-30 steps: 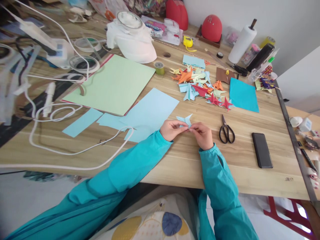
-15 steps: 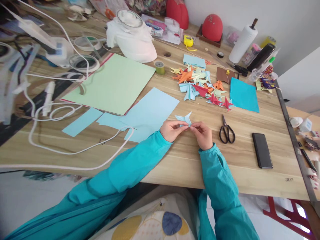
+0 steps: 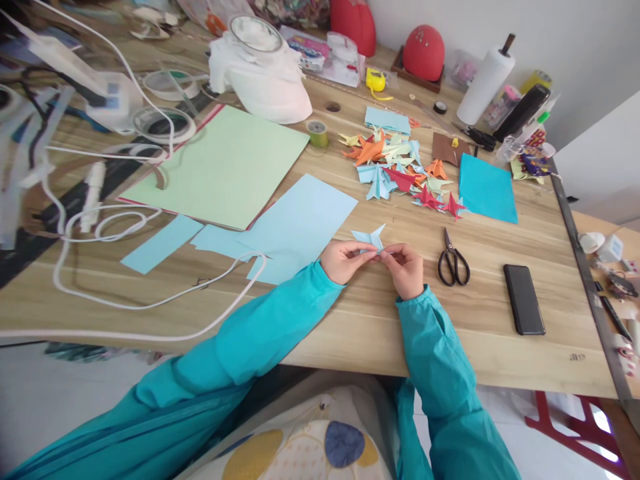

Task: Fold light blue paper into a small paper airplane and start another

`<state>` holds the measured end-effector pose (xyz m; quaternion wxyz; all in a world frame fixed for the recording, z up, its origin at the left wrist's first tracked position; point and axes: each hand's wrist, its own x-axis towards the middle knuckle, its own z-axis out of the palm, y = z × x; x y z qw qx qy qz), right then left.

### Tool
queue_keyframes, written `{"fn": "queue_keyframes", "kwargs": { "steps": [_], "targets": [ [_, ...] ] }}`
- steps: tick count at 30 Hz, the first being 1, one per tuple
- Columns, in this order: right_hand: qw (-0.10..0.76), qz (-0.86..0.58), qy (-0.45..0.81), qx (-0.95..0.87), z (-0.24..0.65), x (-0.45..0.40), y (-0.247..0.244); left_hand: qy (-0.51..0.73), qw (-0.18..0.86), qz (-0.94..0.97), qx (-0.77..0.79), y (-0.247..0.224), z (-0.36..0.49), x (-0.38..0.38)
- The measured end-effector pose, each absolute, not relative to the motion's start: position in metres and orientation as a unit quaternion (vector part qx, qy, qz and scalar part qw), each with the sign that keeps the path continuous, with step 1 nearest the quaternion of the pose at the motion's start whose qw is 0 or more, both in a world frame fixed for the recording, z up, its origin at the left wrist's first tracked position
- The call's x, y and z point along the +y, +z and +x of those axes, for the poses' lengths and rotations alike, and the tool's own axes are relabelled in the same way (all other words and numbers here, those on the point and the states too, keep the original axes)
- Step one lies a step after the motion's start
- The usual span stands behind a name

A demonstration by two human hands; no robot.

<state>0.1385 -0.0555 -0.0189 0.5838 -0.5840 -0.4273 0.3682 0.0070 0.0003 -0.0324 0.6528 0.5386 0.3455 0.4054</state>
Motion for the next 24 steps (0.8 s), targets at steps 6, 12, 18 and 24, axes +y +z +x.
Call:
{"fn": "queue_keyframes", "kwargs": {
  "steps": [6, 12, 18, 24],
  "targets": [
    [0.593, -0.597, 0.334, -0.425, 0.1404, -0.055, -0.0211, 0.413, 0.676, 0.52, 0.319, -0.0334, 0.0078, 0.0009],
    [0.6, -0.591, 0.331, -0.426, 0.1419, -0.0549, -0.0212, 0.409, 0.672, 0.531, 0.316, -0.0351, 0.0071, 0.0022],
    [0.605, -0.589, 0.341, -0.413, 0.1406, -0.0554, -0.0203, 0.407, 0.65, 0.552, 0.328, -0.0327, 0.0062, 0.0004],
    [0.609, -0.582, 0.341, -0.418, 0.1402, -0.0558, -0.0205, 0.422, 0.56, 0.616, 0.358, -0.0311, 0.0053, -0.0006]
  ]
}}
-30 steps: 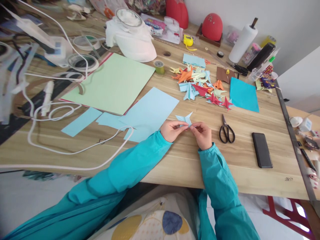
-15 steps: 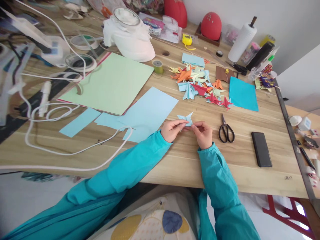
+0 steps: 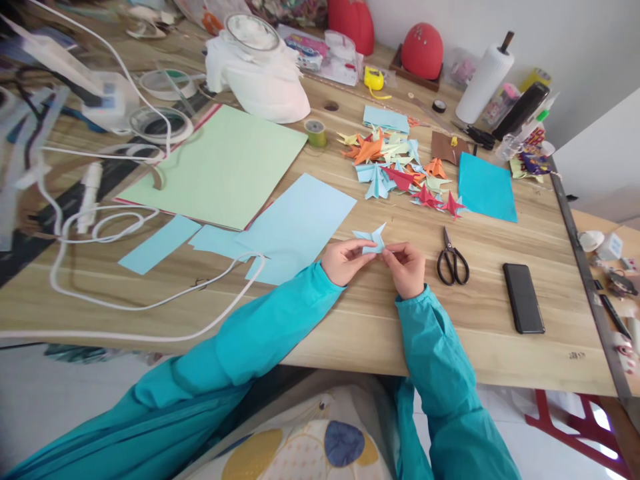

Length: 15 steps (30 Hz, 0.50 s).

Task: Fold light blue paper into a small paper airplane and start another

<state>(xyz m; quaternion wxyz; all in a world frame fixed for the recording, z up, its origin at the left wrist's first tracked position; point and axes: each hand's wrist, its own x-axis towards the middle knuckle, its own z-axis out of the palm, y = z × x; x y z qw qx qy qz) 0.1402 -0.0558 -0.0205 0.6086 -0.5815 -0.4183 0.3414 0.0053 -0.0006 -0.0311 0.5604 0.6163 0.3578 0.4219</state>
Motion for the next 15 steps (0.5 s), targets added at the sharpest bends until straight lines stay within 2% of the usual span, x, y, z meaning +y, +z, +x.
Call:
{"fn": "queue_keyframes", "kwargs": {
  "steps": [15],
  "targets": [
    [0.597, -0.592, 0.344, -0.417, 0.1387, -0.057, -0.0184, 0.429, 0.567, 0.594, 0.376, -0.0302, 0.0062, -0.0022]
  ]
}}
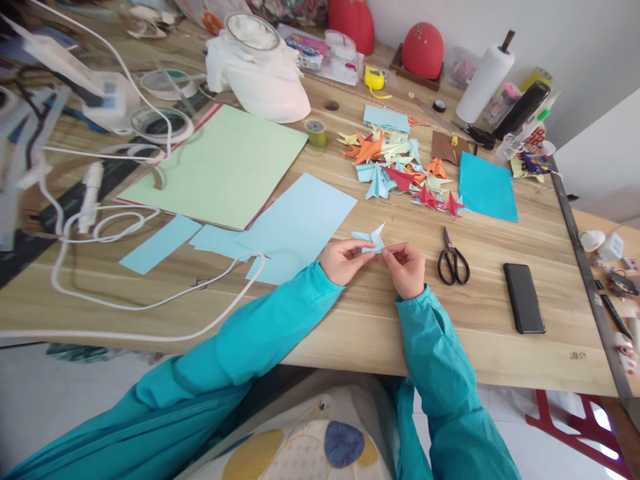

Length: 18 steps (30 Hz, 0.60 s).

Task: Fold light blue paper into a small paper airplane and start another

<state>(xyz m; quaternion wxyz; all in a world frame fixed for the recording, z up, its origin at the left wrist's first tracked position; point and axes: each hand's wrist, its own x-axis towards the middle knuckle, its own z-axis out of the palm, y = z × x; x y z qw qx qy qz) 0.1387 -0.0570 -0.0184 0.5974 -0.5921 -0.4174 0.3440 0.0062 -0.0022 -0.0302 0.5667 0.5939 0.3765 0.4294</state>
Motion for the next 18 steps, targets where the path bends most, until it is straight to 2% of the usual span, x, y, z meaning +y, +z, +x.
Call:
{"fn": "queue_keyframes", "kwargs": {
  "steps": [9, 18],
  "targets": [
    [0.599, -0.592, 0.347, -0.412, 0.1368, -0.0567, -0.0174, 0.432, 0.581, 0.581, 0.372, -0.0337, 0.0068, -0.0007],
    [0.596, -0.592, 0.355, -0.409, 0.1372, -0.057, -0.0168, 0.399, 0.708, 0.474, 0.338, -0.029, 0.0077, -0.0005]
  ]
}}
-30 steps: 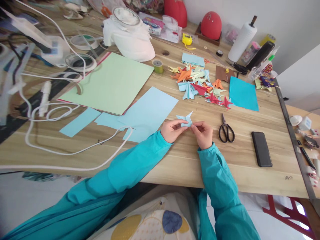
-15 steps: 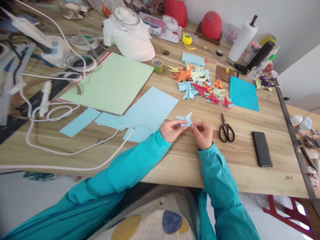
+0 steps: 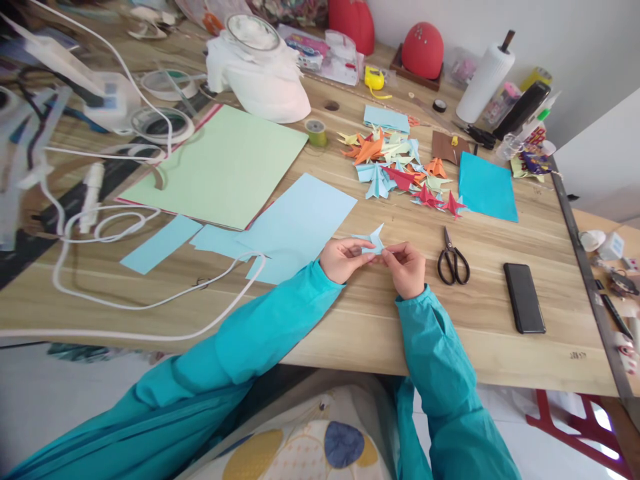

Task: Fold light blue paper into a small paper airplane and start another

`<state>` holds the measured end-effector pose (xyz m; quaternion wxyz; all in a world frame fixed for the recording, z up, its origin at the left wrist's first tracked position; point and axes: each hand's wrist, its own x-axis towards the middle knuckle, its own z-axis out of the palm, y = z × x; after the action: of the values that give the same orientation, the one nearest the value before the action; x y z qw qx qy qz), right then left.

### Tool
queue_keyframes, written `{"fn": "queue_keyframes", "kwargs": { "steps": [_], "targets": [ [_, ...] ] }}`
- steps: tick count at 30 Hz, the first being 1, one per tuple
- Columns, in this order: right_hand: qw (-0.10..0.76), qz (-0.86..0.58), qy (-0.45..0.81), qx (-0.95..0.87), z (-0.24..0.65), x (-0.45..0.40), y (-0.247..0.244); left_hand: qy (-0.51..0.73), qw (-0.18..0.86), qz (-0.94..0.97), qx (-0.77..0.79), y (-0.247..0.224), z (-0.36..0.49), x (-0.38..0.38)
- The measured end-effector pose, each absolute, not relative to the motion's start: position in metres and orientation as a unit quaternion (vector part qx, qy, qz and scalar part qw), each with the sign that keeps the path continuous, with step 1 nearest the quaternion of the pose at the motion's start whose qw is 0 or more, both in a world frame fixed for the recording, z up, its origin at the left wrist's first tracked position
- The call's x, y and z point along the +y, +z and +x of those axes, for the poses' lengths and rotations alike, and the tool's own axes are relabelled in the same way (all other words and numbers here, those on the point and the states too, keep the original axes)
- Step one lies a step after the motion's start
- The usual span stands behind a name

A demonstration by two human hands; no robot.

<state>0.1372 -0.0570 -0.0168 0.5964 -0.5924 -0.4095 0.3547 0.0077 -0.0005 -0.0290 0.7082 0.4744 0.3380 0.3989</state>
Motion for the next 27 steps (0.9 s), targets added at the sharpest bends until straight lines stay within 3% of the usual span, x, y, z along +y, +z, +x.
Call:
{"fn": "queue_keyframes", "kwargs": {
  "steps": [27],
  "targets": [
    [0.599, -0.592, 0.366, -0.395, 0.1424, -0.0564, -0.0165, 0.337, 0.793, 0.415, 0.294, -0.026, 0.0036, 0.005]
  ]
}}
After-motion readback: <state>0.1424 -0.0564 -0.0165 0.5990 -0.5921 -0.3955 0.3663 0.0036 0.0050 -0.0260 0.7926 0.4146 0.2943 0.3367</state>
